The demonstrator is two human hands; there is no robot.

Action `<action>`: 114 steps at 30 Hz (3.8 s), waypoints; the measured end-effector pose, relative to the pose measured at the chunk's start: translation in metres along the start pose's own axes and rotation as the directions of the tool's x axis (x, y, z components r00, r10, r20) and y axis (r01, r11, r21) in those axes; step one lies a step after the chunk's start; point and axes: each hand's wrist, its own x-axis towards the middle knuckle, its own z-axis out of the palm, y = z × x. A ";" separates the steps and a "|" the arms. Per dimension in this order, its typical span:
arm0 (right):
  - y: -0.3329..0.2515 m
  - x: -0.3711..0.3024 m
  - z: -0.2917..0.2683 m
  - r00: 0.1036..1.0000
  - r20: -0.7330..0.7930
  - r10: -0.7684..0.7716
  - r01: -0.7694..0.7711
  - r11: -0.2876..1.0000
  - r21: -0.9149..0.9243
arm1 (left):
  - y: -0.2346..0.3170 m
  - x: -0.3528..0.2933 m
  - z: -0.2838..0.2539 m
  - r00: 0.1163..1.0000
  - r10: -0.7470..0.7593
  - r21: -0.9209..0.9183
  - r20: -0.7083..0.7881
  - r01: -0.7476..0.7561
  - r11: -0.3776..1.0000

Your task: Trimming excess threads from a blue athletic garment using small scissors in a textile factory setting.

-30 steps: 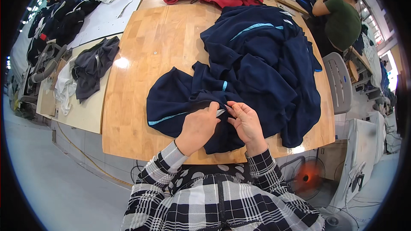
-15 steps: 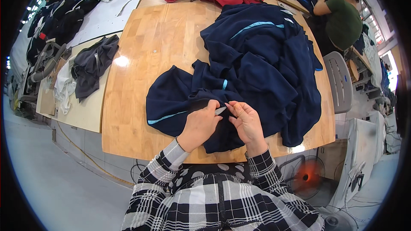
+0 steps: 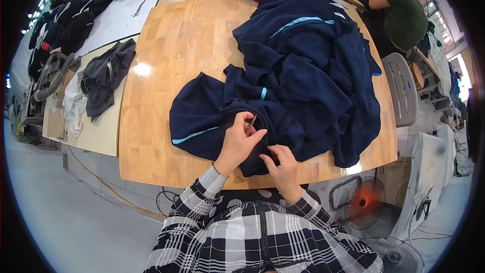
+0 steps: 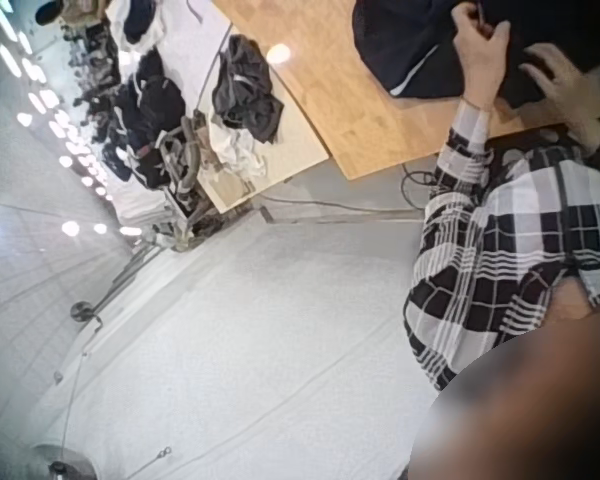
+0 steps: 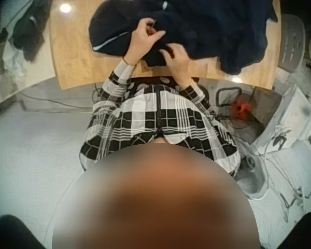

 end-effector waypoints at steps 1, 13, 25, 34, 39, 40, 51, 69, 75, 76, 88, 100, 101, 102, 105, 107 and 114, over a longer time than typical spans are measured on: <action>0.002 0.005 0.004 0.997 -0.010 -0.080 0.079 0.992 -0.095 | 0.000 0.000 0.001 1.000 0.000 0.001 0.002 0.000 1.000; 0.010 0.016 -0.010 0.887 0.272 0.372 -0.461 0.744 0.484 | -0.020 0.007 0.002 0.999 -0.049 -0.237 0.024 0.053 0.970; 0.000 0.014 0.002 0.981 0.068 0.180 -0.183 0.983 0.034 | -0.020 0.006 0.001 0.993 -0.101 -0.315 0.057 0.114 0.942; 0.012 0.012 -0.002 0.984 0.098 0.146 -0.152 0.987 0.053 | -0.016 0.007 0.001 0.994 -0.097 -0.299 0.055 0.109 0.948; 0.005 0.015 -0.014 0.923 0.205 0.325 -0.369 0.899 0.235 | -0.018 0.007 0.003 0.995 -0.090 -0.290 0.045 0.100 0.952; 0.010 0.013 -0.015 0.915 0.222 0.336 -0.394 0.860 0.324 | -0.018 0.007 0.004 0.995 -0.089 -0.291 0.047 0.099 0.952; 0.005 0.001 -0.057 0.782 0.612 0.119 -0.179 0.983 0.037 | -0.019 0.008 0.001 0.994 -0.090 -0.273 0.064 0.104 0.956; 0.007 0.013 -0.009 0.981 0.098 -0.170 0.190 0.949 -0.253 | -0.019 0.008 0.003 0.995 -0.082 -0.238 0.061 0.095 0.967; -0.002 0.017 -0.017 0.984 0.177 0.022 -0.079 0.942 0.327 | -0.013 0.006 0.002 0.993 -0.086 -0.253 0.086 0.105 0.962; -0.003 0.020 -0.019 0.974 0.218 0.069 -0.163 0.879 0.448 | -0.009 0.005 0.001 0.993 -0.085 -0.253 0.085 0.104 0.962; -0.009 0.046 -0.015 0.802 0.573 0.171 -0.596 0.153 0.788 | 0.035 -0.041 -0.046 0.974 0.208 0.304 0.088 -0.225 0.926; -0.023 0.042 0.000 0.835 0.518 0.184 -0.549 0.243 0.800 | 0.052 -0.048 -0.043 0.956 0.286 0.512 0.069 -0.280 0.812; -0.023 0.042 0.001 0.844 0.506 0.181 -0.537 0.276 0.797 | 0.052 -0.048 -0.043 0.956 0.285 0.513 0.067 -0.278 0.812; -0.022 0.041 0.002 0.843 0.507 0.180 -0.538 0.276 0.796 | 0.051 -0.047 -0.042 0.957 0.282 0.531 0.068 -0.273 0.802; -0.020 0.040 0.002 0.837 0.513 0.190 -0.547 0.308 0.778 | 0.049 -0.046 -0.041 0.962 0.264 0.557 0.068 -0.256 0.790; -0.017 0.039 0.003 0.829 0.518 0.211 -0.560 0.328 0.761 | 0.046 -0.046 -0.039 0.966 0.248 0.565 0.069 -0.243 0.789; -0.010 0.037 -0.003 0.864 0.426 0.269 -0.501 0.366 0.784 | 0.027 -0.040 -0.042 0.987 0.154 0.433 0.039 -0.156 0.888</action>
